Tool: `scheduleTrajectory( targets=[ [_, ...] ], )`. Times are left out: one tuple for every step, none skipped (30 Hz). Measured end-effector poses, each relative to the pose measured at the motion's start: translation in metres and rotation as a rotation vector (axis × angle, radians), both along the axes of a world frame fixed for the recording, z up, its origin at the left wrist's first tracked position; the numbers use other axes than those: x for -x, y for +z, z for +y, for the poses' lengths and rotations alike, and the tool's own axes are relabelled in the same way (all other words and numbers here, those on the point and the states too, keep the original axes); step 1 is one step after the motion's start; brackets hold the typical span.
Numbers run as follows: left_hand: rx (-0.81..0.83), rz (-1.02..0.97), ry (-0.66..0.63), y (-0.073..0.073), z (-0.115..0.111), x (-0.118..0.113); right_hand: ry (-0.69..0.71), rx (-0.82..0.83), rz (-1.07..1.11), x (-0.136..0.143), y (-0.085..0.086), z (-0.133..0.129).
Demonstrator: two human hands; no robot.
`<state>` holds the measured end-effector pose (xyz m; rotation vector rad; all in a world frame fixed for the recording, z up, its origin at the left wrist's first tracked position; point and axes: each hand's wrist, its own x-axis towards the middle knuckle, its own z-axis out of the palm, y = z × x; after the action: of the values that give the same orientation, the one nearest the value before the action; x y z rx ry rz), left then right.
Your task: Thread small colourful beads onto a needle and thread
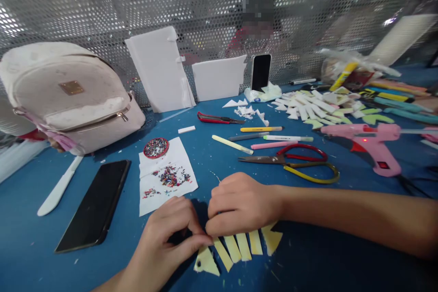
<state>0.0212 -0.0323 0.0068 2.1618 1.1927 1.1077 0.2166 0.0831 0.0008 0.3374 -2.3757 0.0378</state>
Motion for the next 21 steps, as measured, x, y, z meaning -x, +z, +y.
scheduleTrajectory(
  targets=[
    [-0.009,0.012,-0.019,0.001,-0.001,0.001,0.001,0.011,0.001,0.0,0.0,0.0],
    [-0.024,0.027,-0.04,0.001,-0.001,0.002,0.002,0.023,0.001,-0.001,-0.001,0.0],
    [-0.048,0.046,-0.064,0.001,-0.002,0.003,0.005,0.039,0.005,-0.001,-0.002,0.0],
    [-0.073,0.071,-0.088,0.0,-0.003,0.003,0.008,0.06,0.009,-0.001,-0.002,0.001],
    [-0.106,0.092,-0.108,-0.002,-0.003,0.004,0.012,0.082,0.011,-0.002,-0.002,0.001],
    [-0.141,0.107,-0.122,-0.004,-0.004,0.005,0.016,0.105,0.011,-0.002,-0.002,0.001],
    [-0.169,0.117,-0.129,-0.007,-0.005,0.006,0.021,0.13,0.007,-0.002,-0.002,0.001],
    [-0.186,0.123,-0.13,-0.01,-0.006,0.006,0.027,0.156,0.006,-0.002,-0.002,0.002],
    [-0.192,0.125,-0.13,-0.013,-0.007,0.008,0.034,0.181,0.003,-0.002,-0.002,0.002],
    [-0.18,0.137,-0.131,-0.014,-0.007,0.01,0.044,0.206,0.003,-0.002,-0.002,0.003],
    [-0.169,0.151,-0.129,-0.014,-0.006,0.012,0.052,0.23,0.002,-0.002,-0.002,0.004],
    [-0.162,0.175,-0.125,-0.013,-0.004,0.017,0.056,0.253,0.004,-0.003,-0.003,0.005],
    [-0.167,0.204,-0.106,-0.01,-0.001,0.022,0.053,0.273,0.004,-0.002,-0.003,0.005],
    [-0.185,0.249,-0.074,-0.005,0.004,0.03,0.047,0.293,0.002,-0.002,-0.004,0.006],
    [-0.218,0.305,-0.045,0.0,0.009,0.039,0.042,0.317,0.001,-0.002,-0.004,0.007],
    [-0.235,0.354,-0.013,0.005,0.016,0.049,0.039,0.346,0.004,-0.002,-0.005,0.008],
    [-0.227,0.381,0.033,0.009,0.023,0.06,0.04,0.38,0.004,-0.001,-0.005,0.009],
    [-0.206,0.39,0.087,0.013,0.031,0.071,0.045,0.415,0.002,-0.001,-0.006,0.01],
    [-0.201,0.38,0.115,0.015,0.037,0.082,0.049,0.449,-0.002,-0.001,-0.006,0.01],
    [-0.159,0.39,0.124,0.016,0.043,0.091,0.05,0.48,-0.008,-0.001,-0.006,0.011],
    [-0.129,0.393,0.115,0.016,0.047,0.098,0.047,0.503,-0.016,0.0,-0.006,0.011]
  ],
)
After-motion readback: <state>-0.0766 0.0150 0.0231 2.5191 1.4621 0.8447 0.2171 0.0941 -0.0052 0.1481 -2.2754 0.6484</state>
